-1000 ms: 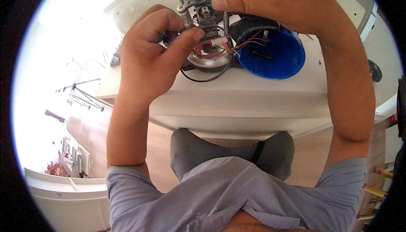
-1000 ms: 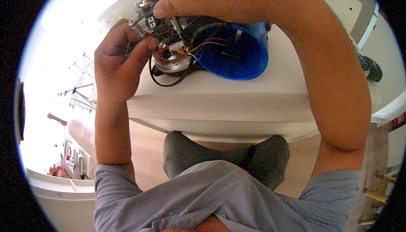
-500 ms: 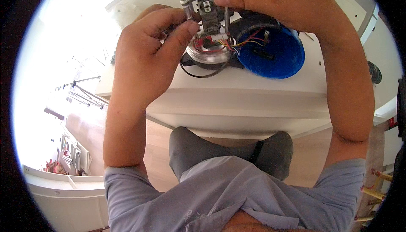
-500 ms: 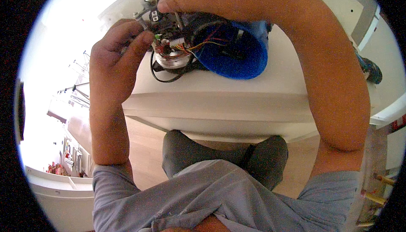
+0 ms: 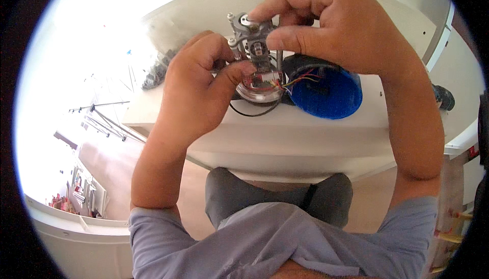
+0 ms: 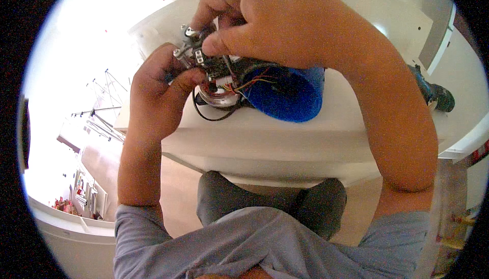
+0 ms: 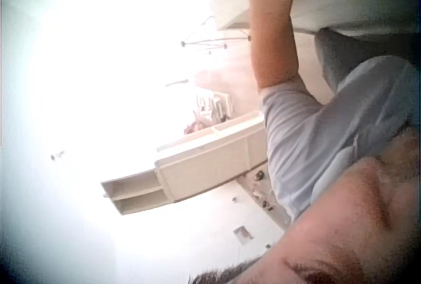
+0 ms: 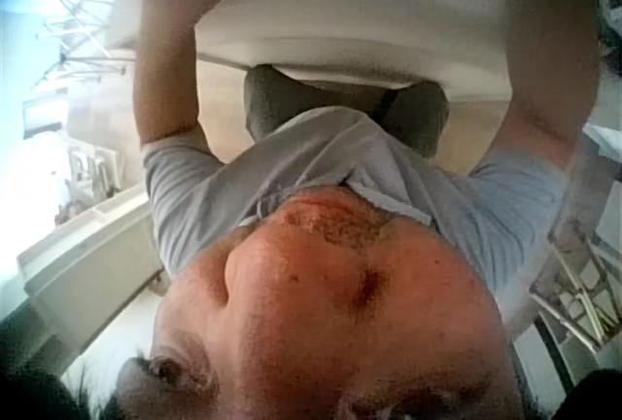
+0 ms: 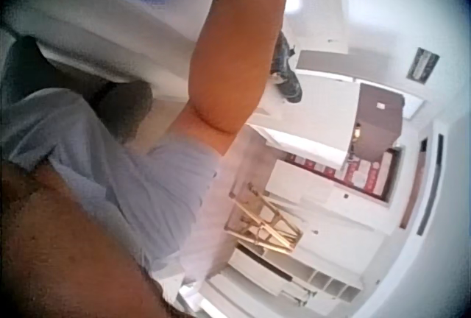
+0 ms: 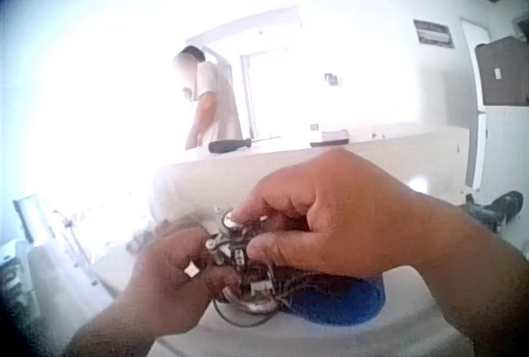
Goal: The person removes a blue plastic cover from a cylindrical device and uses a power drill to remove screws from its internal metal frame.
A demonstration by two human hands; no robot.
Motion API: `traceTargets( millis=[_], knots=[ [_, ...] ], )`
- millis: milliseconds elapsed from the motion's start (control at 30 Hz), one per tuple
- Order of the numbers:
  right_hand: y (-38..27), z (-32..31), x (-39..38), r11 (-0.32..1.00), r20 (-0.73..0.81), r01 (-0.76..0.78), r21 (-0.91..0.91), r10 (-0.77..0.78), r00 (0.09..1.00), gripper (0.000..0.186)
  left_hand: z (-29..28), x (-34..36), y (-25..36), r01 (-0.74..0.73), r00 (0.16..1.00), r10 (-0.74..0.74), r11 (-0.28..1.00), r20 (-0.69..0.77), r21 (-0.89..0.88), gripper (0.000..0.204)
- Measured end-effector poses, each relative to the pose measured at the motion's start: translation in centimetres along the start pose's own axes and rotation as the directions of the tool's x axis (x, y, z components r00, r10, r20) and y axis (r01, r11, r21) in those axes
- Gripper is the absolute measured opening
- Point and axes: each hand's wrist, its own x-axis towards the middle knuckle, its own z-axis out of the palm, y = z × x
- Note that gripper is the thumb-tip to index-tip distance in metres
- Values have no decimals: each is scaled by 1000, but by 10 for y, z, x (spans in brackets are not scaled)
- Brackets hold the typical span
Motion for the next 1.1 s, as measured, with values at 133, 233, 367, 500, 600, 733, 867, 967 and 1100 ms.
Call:
traceTargets(
  millis=[133,233,367,500,600,733,867,967,1100],
  knots=[
    [-7,-2,2,998,9,27,-55,-27,1000,30,-3,0,8,-44,999,45,996,-6,84,28],
    [7,15,-3,985,-143,116,-124,-133,981,30,0,-1,10,-36,999,36,996,-2,82,29],
    [7,18,-1,991,-158,96,-95,-110,981,33,-5,-3,8,-5,1000,5,997,12,82,24],
    [6,15,-1,990,-150,66,-126,-85,985,35,-3,-4,12,-23,999,24,999,-35,41,19],
    [8,16,-1,989,-158,82,-123,-101,982,35,-9,-4,12,-58,998,58,996,7,62,19],
    [5,13,-2,993,-150,42,-106,-58,987,33,-10,1,14,-44,998,43,999,48,31,17],
    [-3,14,-2,994,-112,18,-111,-31,993,31,-1,-1,0,-52,999,52,998,-6,46,23],
    [-11,3,2,998,-1,-16,-54,16,1000,31,-1,-1,-4,-19,1000,20,999,-23,45,27],
    [-16,10,1,994,-65,11,-106,-18,998,31,-6,-2,0,-17,999,14,991,29,130,13]
  ],
)
